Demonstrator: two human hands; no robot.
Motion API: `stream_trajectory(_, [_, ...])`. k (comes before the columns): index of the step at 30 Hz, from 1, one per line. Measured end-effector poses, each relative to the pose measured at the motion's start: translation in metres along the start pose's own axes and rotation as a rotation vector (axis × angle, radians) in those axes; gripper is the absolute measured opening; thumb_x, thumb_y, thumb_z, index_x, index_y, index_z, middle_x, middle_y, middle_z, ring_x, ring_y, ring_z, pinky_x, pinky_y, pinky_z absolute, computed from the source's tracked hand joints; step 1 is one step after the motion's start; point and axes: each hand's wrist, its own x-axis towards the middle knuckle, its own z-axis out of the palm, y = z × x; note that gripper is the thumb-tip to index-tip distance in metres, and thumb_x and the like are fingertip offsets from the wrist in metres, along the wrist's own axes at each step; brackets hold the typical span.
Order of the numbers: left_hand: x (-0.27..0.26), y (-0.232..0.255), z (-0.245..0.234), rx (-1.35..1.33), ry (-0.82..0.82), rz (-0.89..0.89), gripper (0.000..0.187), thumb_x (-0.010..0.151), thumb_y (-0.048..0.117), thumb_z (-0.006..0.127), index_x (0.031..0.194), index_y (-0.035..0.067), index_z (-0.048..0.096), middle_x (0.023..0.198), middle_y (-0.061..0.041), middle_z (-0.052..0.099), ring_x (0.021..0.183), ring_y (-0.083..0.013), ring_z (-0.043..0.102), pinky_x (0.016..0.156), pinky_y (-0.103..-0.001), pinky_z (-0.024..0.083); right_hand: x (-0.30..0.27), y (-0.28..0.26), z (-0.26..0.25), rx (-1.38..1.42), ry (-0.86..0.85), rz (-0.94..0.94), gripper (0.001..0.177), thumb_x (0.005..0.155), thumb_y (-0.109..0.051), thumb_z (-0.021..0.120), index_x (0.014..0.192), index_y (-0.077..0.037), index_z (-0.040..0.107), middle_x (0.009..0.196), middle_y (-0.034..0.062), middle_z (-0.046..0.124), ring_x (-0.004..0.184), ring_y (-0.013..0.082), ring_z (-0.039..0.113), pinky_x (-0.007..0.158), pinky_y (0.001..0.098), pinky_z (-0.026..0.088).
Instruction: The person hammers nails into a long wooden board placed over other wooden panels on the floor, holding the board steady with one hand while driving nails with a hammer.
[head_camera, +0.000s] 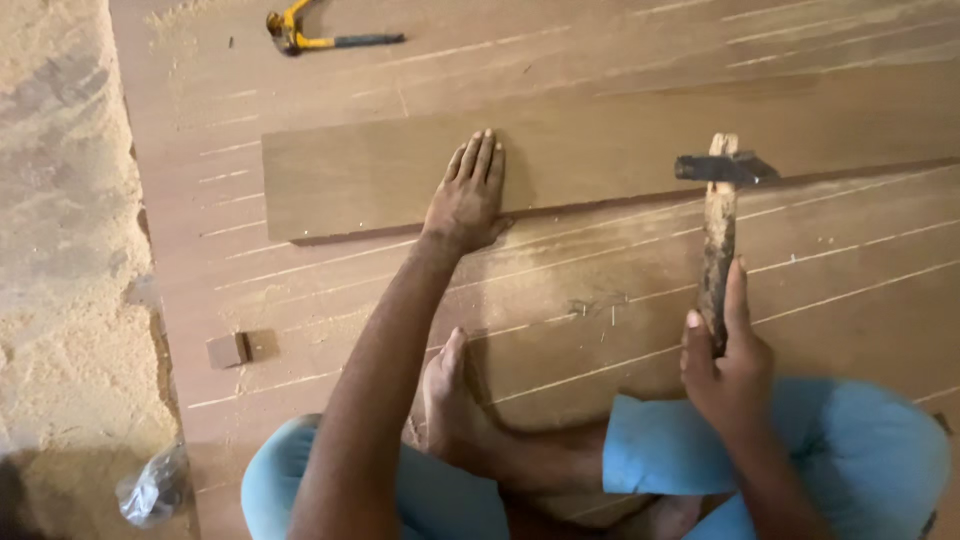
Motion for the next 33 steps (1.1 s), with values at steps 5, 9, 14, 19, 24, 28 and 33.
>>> stream_trajectory(5, [0.013,-0.014,-0.015,-0.074,-0.187,0.012,0.116,0.077,0.058,0.08,0.157,-0.004,0.024,0.166,-0.028,0.017,0.156,-0.0388,0.014,0.129,-0.048,0.017,0.003,0.008,0.011,0.162,0.013,0.024,0.07,0.103,-0.011,0.057,0.166,-0.008,0.027,0.066,0.0015,0.058,0.053,0.007,0.053,0.05,0.0265,0.048])
stream_trajectory(9, [0.013,-0.03,-0.023,-0.11,-0.212,0.033,0.124,0.067,0.06,0.084,0.162,0.013,0.019,0.169,-0.021,0.007,0.157,-0.036,0.005,0.128,-0.05,0.008,0.003,0.009,0.017,0.12,-0.014,0.035,0.071,0.1,-0.011,0.058,0.165,-0.008,0.029,0.065,0.0018,0.059,0.054,0.0074,0.056,0.053,0.0268,0.05])
stream_trajectory(14, [0.007,-0.036,-0.018,-0.032,-0.162,0.025,0.127,0.066,0.064,0.084,0.165,0.022,0.015,0.169,-0.024,0.001,0.158,-0.0385,0.0,0.127,-0.056,0.001,0.008,0.013,0.019,-0.021,-0.039,-0.052,0.067,0.099,-0.013,0.06,0.162,-0.009,0.036,0.067,0.0068,0.058,0.055,0.0101,0.054,0.055,0.0279,0.049])
stream_trajectory(19, [0.005,-0.039,-0.013,-0.075,-0.109,0.024,0.124,0.067,0.065,0.082,0.163,0.023,0.016,0.17,-0.023,0.002,0.158,-0.037,0.0,0.127,-0.055,0.0,0.006,0.011,0.02,-0.146,-0.133,-0.026,0.067,0.095,-0.015,0.063,0.158,-0.012,0.041,0.062,0.011,0.056,0.049,0.0125,0.051,0.051,0.0299,0.048])
stream_trajectory(24, [0.003,-0.037,-0.018,-0.03,-0.144,0.01,0.125,0.067,0.063,0.082,0.164,0.024,0.014,0.17,-0.022,0.002,0.159,-0.0361,-0.001,0.128,-0.055,0.001,0.008,0.007,0.028,-0.086,-0.153,-0.116,0.064,0.099,-0.017,0.061,0.16,-0.012,0.04,0.076,0.0126,0.063,0.058,0.0116,0.055,0.057,0.0287,0.05])
stream_trajectory(28, [0.008,-0.032,-0.023,0.012,-0.216,0.018,0.129,0.067,0.057,0.086,0.165,0.021,0.01,0.169,-0.026,0.0,0.157,-0.04,-0.001,0.126,-0.058,0.002,0.007,0.004,0.028,-0.118,-0.211,0.118,0.068,0.096,-0.018,0.061,0.161,-0.017,0.04,0.06,0.0163,0.054,0.054,0.0156,0.052,0.055,0.0322,0.049])
stream_trajectory(33, [0.022,-0.017,-0.042,0.051,-0.4,-0.004,0.134,0.07,0.057,0.088,0.164,0.014,0.003,0.166,-0.031,-0.001,0.154,-0.0471,0.0,0.122,-0.066,0.005,0.007,0.002,0.03,-0.11,-0.206,0.069,0.067,0.097,-0.02,0.061,0.16,-0.014,0.039,0.067,0.0152,0.062,0.059,0.0139,0.056,0.06,0.0313,0.052])
